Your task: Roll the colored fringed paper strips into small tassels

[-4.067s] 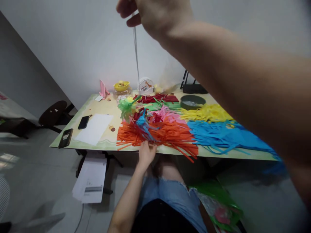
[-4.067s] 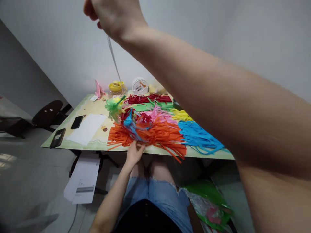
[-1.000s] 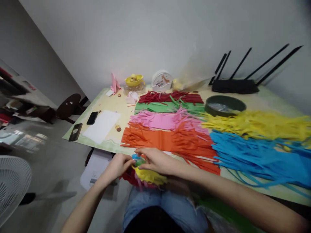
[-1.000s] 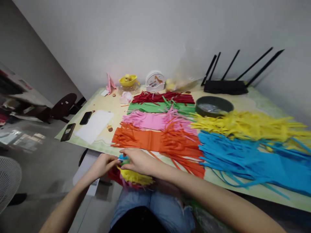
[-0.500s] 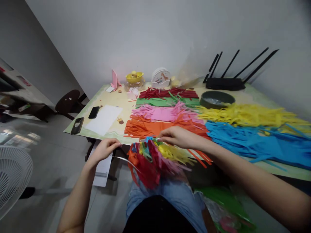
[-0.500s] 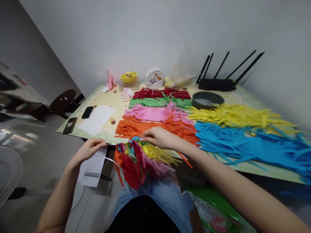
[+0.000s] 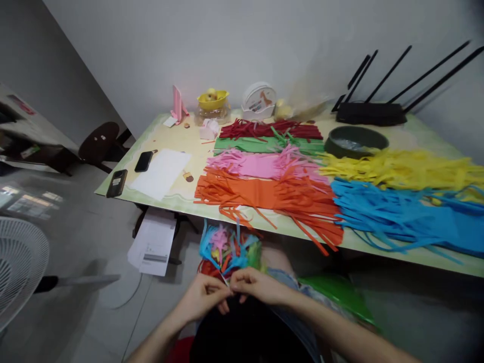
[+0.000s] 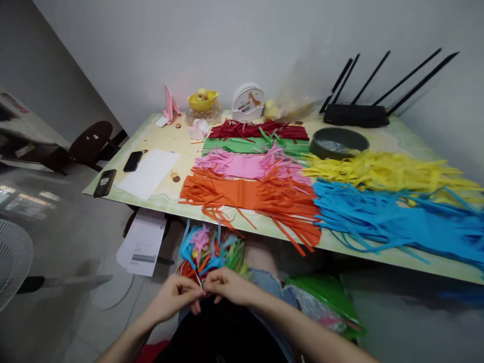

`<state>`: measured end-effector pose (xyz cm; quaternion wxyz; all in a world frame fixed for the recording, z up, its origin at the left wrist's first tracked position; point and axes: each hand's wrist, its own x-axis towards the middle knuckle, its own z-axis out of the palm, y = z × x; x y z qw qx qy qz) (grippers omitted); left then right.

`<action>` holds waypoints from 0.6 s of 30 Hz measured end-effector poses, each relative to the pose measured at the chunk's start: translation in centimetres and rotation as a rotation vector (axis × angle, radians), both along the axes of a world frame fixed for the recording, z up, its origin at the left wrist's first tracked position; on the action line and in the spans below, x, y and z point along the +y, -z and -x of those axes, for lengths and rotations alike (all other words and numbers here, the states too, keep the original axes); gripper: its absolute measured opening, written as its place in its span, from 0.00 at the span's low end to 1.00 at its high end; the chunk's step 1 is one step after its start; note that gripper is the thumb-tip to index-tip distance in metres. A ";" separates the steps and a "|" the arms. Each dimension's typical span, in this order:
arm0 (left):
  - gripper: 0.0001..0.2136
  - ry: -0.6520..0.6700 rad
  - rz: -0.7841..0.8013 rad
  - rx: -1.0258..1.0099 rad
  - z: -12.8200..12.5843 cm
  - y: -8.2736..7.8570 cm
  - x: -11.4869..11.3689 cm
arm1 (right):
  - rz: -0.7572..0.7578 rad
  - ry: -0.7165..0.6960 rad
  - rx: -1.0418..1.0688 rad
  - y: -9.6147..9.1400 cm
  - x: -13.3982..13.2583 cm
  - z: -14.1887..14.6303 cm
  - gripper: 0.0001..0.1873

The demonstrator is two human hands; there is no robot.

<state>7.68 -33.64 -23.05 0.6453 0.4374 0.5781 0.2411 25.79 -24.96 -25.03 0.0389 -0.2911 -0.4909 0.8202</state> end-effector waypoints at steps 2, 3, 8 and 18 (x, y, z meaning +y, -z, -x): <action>0.22 0.024 -0.050 0.122 -1.3 2.1 -0.7 | 0.085 0.125 0.025 1.4 -1.4 0.8 0.25; 0.21 0.040 -0.088 0.216 -1.7 2.9 -0.8 | 0.117 0.181 0.033 1.8 -1.7 1.1 0.25; 0.17 0.167 -0.252 0.549 -2.2 3.6 0.4 | 0.044 0.354 0.020 1.9 -0.6 1.9 0.25; 0.30 0.273 -0.930 0.466 -1.4 -2.0 6.0 | -0.407 0.039 -0.021 -4.0 4.5 0.4 0.14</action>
